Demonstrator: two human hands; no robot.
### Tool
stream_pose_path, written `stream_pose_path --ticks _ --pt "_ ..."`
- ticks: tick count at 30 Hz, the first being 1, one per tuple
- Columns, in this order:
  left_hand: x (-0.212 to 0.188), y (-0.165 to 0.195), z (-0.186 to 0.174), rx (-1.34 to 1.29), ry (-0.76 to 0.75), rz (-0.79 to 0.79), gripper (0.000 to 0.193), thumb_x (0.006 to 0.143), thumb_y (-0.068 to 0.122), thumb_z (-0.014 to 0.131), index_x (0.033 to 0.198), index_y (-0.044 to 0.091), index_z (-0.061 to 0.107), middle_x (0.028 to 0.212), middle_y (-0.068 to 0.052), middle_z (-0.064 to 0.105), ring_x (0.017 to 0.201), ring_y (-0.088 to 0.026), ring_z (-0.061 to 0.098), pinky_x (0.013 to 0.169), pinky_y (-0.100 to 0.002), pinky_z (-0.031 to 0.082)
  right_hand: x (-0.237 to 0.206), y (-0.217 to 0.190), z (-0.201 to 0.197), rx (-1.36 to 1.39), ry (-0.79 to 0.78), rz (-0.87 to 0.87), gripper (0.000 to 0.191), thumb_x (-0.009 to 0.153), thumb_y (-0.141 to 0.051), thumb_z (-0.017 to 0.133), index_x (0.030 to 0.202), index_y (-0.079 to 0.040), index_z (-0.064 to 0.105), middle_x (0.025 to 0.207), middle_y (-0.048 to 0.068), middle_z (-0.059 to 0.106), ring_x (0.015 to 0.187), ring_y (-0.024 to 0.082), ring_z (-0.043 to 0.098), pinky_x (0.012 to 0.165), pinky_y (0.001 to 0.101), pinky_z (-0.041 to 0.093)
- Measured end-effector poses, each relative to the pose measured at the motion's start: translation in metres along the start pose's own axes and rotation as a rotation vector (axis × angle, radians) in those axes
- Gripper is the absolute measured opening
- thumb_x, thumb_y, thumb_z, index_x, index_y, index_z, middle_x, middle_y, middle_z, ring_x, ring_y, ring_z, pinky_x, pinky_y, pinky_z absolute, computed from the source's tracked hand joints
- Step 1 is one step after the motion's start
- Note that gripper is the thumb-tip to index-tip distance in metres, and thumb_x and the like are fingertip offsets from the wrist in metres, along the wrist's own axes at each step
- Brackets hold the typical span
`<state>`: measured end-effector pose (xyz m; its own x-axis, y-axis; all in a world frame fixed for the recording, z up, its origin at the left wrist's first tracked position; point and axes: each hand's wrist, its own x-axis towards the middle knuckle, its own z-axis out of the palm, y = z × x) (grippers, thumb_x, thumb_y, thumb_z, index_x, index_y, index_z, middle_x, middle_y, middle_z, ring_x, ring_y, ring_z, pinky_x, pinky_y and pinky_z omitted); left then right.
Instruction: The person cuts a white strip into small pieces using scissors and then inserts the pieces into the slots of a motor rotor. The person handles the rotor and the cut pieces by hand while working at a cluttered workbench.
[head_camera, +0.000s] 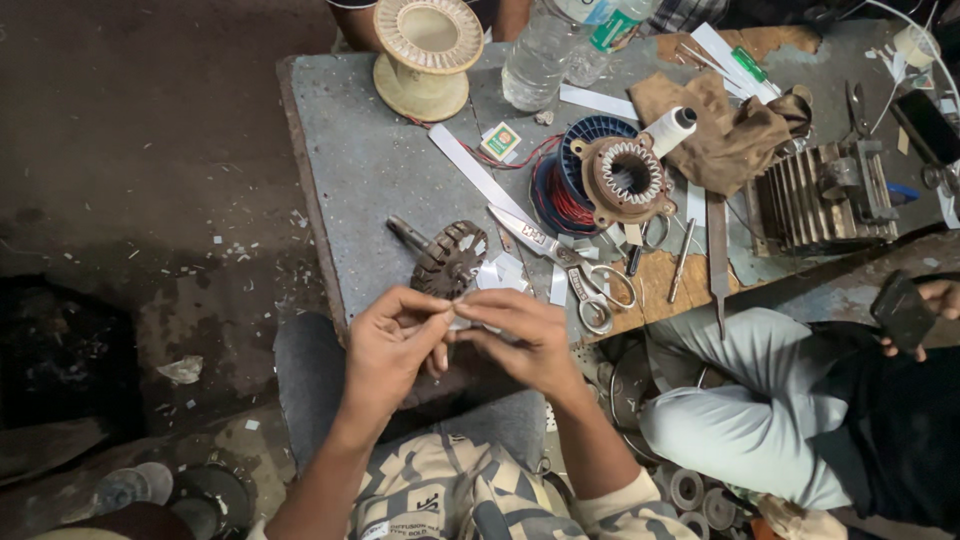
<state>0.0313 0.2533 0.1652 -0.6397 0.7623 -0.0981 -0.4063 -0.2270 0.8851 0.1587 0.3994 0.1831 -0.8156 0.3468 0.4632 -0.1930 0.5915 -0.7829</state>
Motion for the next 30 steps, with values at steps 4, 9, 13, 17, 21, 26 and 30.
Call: stream_pose_path --ticks 4,9,13,17,21,26,30 --pt "-0.001 0.013 0.006 0.528 0.25 0.401 0.027 0.09 0.009 0.079 0.114 -0.002 0.073 0.095 -0.007 0.072 0.073 -0.011 0.063 0.065 -0.023 0.05 0.015 0.004 0.005 -0.095 0.2 0.0 0.027 0.085 0.005 0.08 0.109 -0.004 0.077 0.109 0.01 0.077 0.1 0.021 0.077 0.09 0.0302 0.061" --pt "0.022 0.017 -0.001 0.55 0.233 0.46 0.039 0.09 0.008 0.078 0.125 -0.006 0.069 0.121 -0.011 0.07 0.105 -0.014 0.068 0.091 -0.026 0.055 0.029 0.001 0.022 -0.235 0.273 -0.05 0.024 0.082 0.003 0.084 0.104 -0.003 0.075 0.104 0.01 0.075 0.097 0.022 0.074 0.088 0.031 0.059" --pt "0.031 -0.003 -0.005 0.064 0.12 0.215 0.037 0.095 0.006 0.073 0.129 -0.006 0.067 0.124 -0.01 0.07 0.107 -0.013 0.068 0.094 -0.025 0.055 0.036 -0.006 0.028 -0.263 0.251 -0.04 0.023 0.084 0.003 0.081 0.105 -0.003 0.075 0.105 0.011 0.074 0.097 0.023 0.074 0.087 0.0314 0.059" --pt "0.032 -0.018 -0.007 -0.07 0.135 0.193 0.037 0.095 0.004 0.071 0.13 -0.008 0.065 0.125 -0.011 0.069 0.109 -0.015 0.068 0.096 -0.026 0.055 0.041 -0.011 0.035 -0.294 0.301 0.028 0.023 0.085 0.002 0.081 0.106 -0.004 0.076 0.104 0.01 0.074 0.093 0.021 0.075 0.083 0.0298 0.059" --pt "0.031 -0.023 -0.005 -0.085 0.168 0.24 0.035 0.096 0.003 0.071 0.129 -0.008 0.066 0.128 -0.011 0.068 0.113 -0.015 0.067 0.1 -0.026 0.055 0.041 -0.016 0.035 -0.425 0.259 -0.015 0.025 0.084 0.0 0.082 0.108 -0.006 0.077 0.104 0.01 0.075 0.094 0.022 0.075 0.083 0.03 0.059" --pt "0.031 -0.024 -0.005 -0.112 0.173 0.213 0.035 0.095 0.002 0.071 0.129 -0.008 0.067 0.126 -0.011 0.068 0.111 -0.015 0.067 0.097 -0.026 0.054 0.038 -0.012 0.03 -0.387 0.265 -0.032 0.037 0.079 -0.006 0.086 0.114 -0.004 0.075 0.105 0.012 0.075 0.092 0.023 0.074 0.08 0.0307 0.058" --pt "0.031 -0.026 -0.005 -0.154 0.162 0.217 0.035 0.097 0.002 0.07 0.13 -0.008 0.066 0.124 -0.011 0.07 0.109 -0.015 0.068 0.098 -0.026 0.055 0.035 -0.007 0.037 -0.373 0.304 -0.029 0.031 0.083 -0.004 0.086 0.112 -0.006 0.076 0.103 0.01 0.075 0.091 0.021 0.075 0.08 0.0296 0.059"
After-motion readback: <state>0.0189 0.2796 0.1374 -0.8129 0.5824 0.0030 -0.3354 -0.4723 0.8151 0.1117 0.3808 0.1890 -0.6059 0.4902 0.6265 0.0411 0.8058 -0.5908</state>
